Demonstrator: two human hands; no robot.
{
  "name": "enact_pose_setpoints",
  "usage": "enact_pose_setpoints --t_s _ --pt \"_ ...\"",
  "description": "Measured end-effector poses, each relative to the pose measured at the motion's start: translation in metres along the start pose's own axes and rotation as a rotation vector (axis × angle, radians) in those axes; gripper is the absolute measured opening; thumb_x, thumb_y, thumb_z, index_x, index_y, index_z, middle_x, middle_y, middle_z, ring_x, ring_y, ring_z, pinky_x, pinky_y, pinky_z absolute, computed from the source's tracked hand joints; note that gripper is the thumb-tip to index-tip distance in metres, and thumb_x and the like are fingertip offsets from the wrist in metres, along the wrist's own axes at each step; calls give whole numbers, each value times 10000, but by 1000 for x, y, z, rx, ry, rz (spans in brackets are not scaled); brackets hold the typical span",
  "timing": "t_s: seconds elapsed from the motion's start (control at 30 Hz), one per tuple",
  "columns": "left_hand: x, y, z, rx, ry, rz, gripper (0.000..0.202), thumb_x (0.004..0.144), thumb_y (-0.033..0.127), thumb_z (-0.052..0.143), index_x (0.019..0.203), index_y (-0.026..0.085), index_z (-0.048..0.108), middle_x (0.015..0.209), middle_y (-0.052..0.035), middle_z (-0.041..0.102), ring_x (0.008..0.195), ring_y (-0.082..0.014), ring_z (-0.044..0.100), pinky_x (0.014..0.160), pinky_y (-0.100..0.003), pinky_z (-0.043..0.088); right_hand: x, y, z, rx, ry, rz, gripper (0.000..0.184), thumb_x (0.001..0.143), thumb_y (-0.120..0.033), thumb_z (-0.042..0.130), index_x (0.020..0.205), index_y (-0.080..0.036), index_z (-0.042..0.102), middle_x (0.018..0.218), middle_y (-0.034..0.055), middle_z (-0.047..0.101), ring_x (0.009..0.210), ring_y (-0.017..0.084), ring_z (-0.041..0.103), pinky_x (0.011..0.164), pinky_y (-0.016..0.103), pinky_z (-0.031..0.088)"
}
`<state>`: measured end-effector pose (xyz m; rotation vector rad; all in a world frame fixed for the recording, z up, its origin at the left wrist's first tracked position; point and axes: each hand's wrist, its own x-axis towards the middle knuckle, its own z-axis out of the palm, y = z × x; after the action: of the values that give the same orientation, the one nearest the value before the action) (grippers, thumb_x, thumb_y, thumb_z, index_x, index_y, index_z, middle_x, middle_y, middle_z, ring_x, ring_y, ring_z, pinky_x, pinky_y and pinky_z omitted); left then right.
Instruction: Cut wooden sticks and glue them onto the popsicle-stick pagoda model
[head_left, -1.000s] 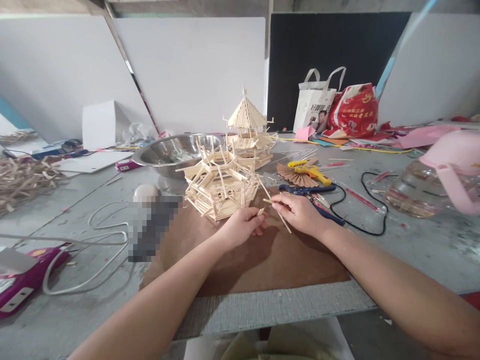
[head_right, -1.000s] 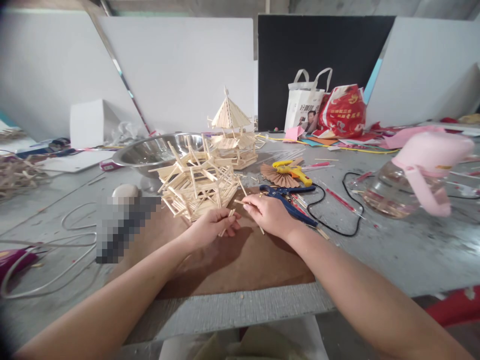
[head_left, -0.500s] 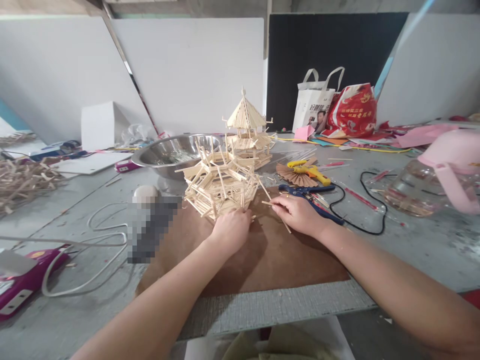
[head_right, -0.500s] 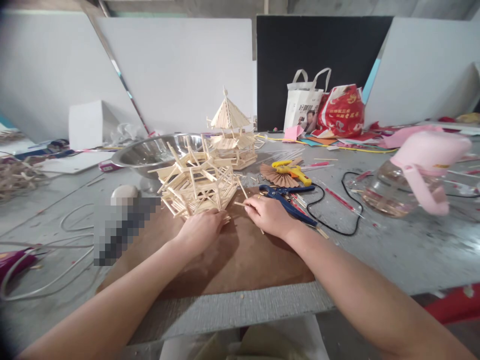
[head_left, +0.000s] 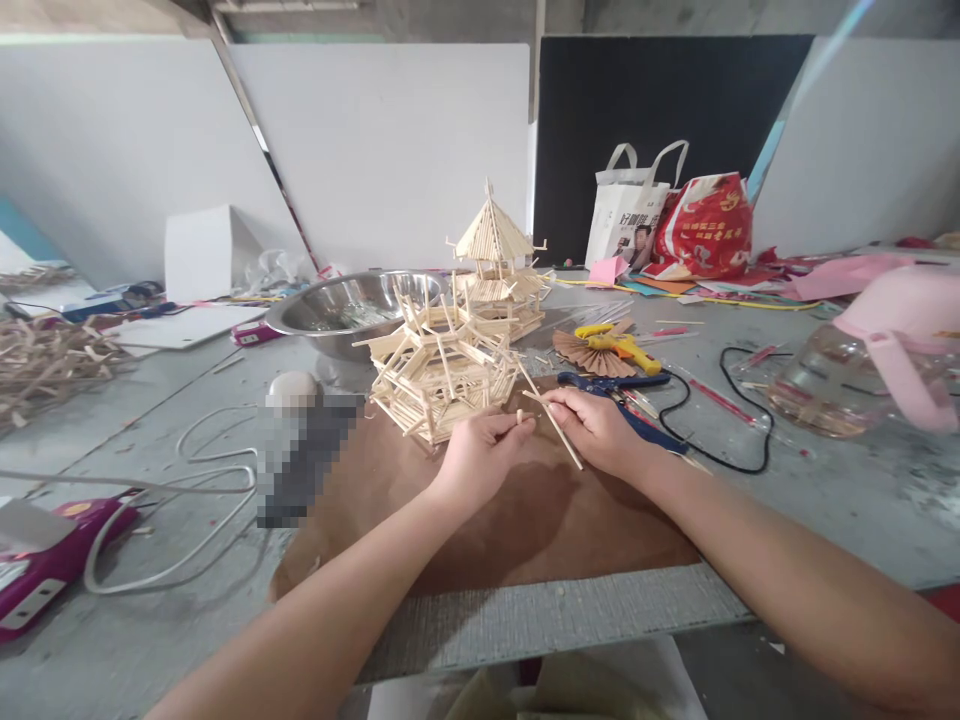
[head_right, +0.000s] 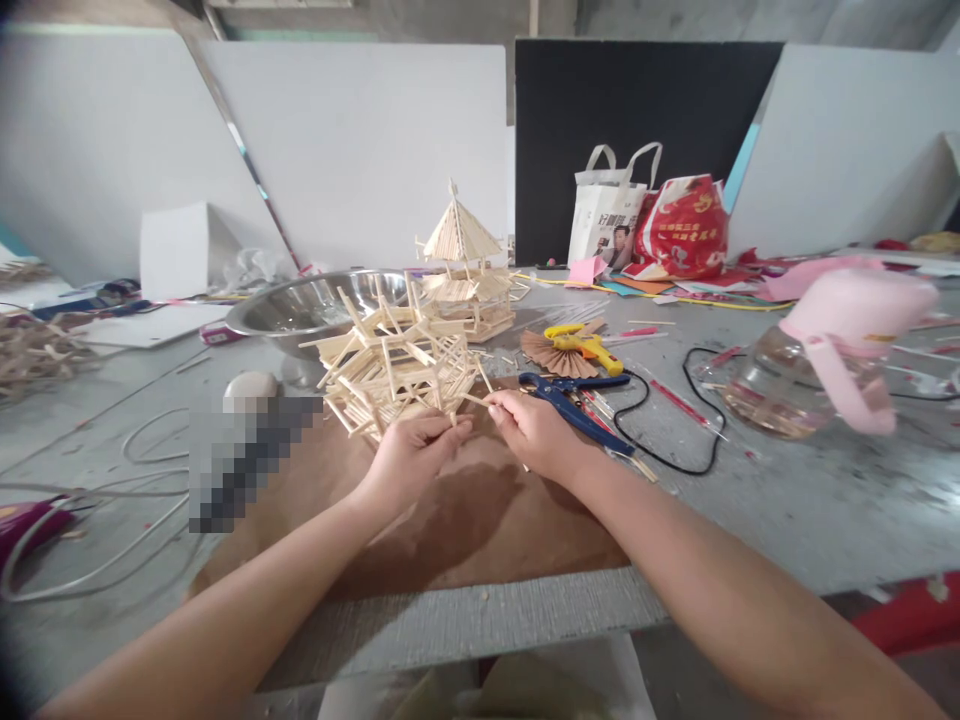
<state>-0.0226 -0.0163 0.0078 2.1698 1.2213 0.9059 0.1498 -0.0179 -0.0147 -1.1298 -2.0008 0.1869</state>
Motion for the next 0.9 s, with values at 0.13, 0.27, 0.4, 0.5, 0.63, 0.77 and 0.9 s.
enact_pose_setpoints --t_s 0.13,0.27,0.4,0.5,0.63,0.77,0.9 --pt "3 -8 7 -388 -80 -206 351 722 400 495 489 139 508 437 23 468 489 -89 481 558 -213 385 -1 -1 1 47 -15 -51 247 828 -226 365 981 -158 547 901 59 625 823 136 573 723 244 431" --pt "4 -13 9 -643 -121 -274 312 689 429 532 607 131 575 464 23 509 454 -82 476 526 -224 414 -3 0 4 97 -28 -58 232 822 -245 400 985 -189 556 922 37 633 828 122 581 737 227 430" --pt "3 -14 10 -722 -123 -289 301 678 415 555 623 121 594 463 13 524 451 -82 489 523 -225 429 -3 -4 4 138 -28 35 214 804 -286 443 983 -208 532 939 22 638 829 123 592 717 217 436" --pt "3 -12 10 -773 -154 -310 295 662 404 577 625 112 599 495 0 548 450 -83 504 510 -223 435 -4 -8 3 159 -66 95 153 798 -301 453 898 -204 516 807 4 655 730 116 603 637 206 436" --pt "3 -9 9 -883 -178 -356 272 634 375 614 643 104 606 582 -7 575 437 -62 493 484 -216 450 -4 -8 3 199 -88 100 103 793 -294 459 838 -208 493 779 -2 650 716 115 598 634 212 429" --pt "2 -7 9 -954 -186 -372 256 633 352 623 627 98 601 624 -13 587 425 -43 477 473 -209 455 -4 -7 3 238 -113 98 118 788 -297 462 861 -212 498 825 7 644 748 122 594 669 230 428" --pt "3 -8 9 -1008 -189 -365 247 633 341 629 689 102 602 625 -4 579 435 -48 479 475 -227 474 -4 -9 2 241 -120 98 128 785 -303 458 851 -208 514 803 7 631 717 120 580 656 230 419"
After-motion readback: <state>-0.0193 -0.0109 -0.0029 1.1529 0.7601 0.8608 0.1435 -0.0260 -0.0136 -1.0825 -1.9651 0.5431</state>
